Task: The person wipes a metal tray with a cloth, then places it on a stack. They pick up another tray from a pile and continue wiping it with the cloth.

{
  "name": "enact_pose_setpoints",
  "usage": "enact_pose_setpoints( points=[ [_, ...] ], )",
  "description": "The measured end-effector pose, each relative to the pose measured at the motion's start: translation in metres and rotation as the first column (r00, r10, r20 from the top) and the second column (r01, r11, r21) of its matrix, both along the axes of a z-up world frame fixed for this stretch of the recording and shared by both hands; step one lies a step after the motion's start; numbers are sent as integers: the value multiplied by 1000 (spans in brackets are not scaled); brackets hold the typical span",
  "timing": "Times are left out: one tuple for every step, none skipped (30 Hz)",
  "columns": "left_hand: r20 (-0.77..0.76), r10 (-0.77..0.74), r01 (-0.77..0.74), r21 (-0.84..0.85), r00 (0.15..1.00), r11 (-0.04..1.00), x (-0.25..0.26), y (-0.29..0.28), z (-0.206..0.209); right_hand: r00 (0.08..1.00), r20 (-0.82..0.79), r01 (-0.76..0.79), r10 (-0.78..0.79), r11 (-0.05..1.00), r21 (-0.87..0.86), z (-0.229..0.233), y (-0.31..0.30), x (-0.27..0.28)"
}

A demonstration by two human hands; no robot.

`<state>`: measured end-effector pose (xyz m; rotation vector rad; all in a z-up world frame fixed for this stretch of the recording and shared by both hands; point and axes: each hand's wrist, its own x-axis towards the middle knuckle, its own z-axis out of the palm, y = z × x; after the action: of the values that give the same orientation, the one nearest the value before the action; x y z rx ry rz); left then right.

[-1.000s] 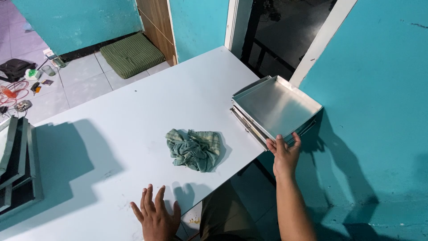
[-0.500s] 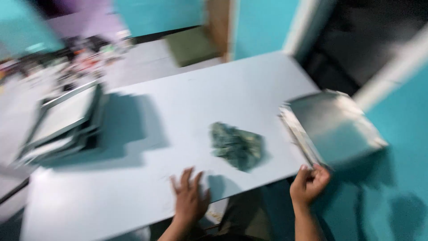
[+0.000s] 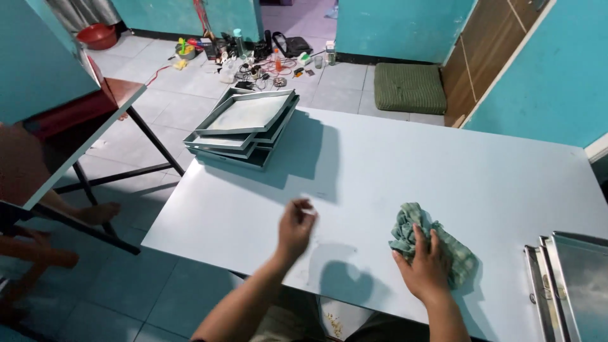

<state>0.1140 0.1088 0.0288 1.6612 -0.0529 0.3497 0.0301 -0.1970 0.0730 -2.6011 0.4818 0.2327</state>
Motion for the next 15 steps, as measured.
enact_pose_setpoints(
  points=[
    [-3, 6, -6, -2, 1000, 1000, 23, 8, 10, 1000, -3, -6, 6, 1000, -2, -4, -2, 2],
    [-119, 4, -44, -335, 993, 941, 45, 17, 20, 1000, 18, -11, 11, 1000, -10, -7, -4, 2],
    [-226, -33, -118, -622, 974, 774, 68, 26, 31, 999, 40, -16, 17, 1000, -19, -11, -7, 1],
    [-227, -34, -118, -621, 973, 775, 83, 33, 43, 999, 39, -15, 16, 1000, -18, -13, -7, 2],
    [-345, -21, -214, -627, 938, 749, 97, 41, 56, 999, 39, -15, 15, 1000, -14, -14, -7, 1],
    [-456, -15, -307, -623, 890, 720, 113, 48, 70, 999, 43, -15, 15, 1000, -11, -15, -7, 2],
    [-454, -16, -305, -624, 891, 720, 117, 50, 87, 999, 45, -14, 14, 1000, -12, -20, -8, 3],
    [-498, 9, -353, -602, 867, 716, 122, 51, 103, 997, 70, -16, 19, 999, -39, -26, -10, 3],
    [-541, 33, -400, -579, 840, 711, 126, 52, 120, 995, 95, -18, 24, 998, -67, -31, -12, 4],
    [-540, 31, -398, -580, 841, 710, 141, 54, 112, 995, 96, -16, 23, 998, -68, -27, -10, 4],
    [-537, 45, -428, -616, 842, 661, 156, 56, 103, 998, 55, -6, 9, 999, -54, -24, -9, 4],
    [-535, 61, -455, -649, 843, 610, 171, 59, 96, 1000, 13, 5, -5, 999, -38, -21, -7, 4],
    [-533, 59, -453, -650, 844, 610, 171, 57, 105, 1000, 15, 6, -6, 999, -39, -18, -6, 3],
    [-556, 78, -487, -642, 827, 593, 172, 56, 113, 1000, -6, 11, -11, 1000, -24, -16, -4, 3],
    [-579, 96, -520, -633, 810, 574, 172, 55, 122, 999, -28, 15, -16, 1000, -9, -13, -3, 2]
  ],
)
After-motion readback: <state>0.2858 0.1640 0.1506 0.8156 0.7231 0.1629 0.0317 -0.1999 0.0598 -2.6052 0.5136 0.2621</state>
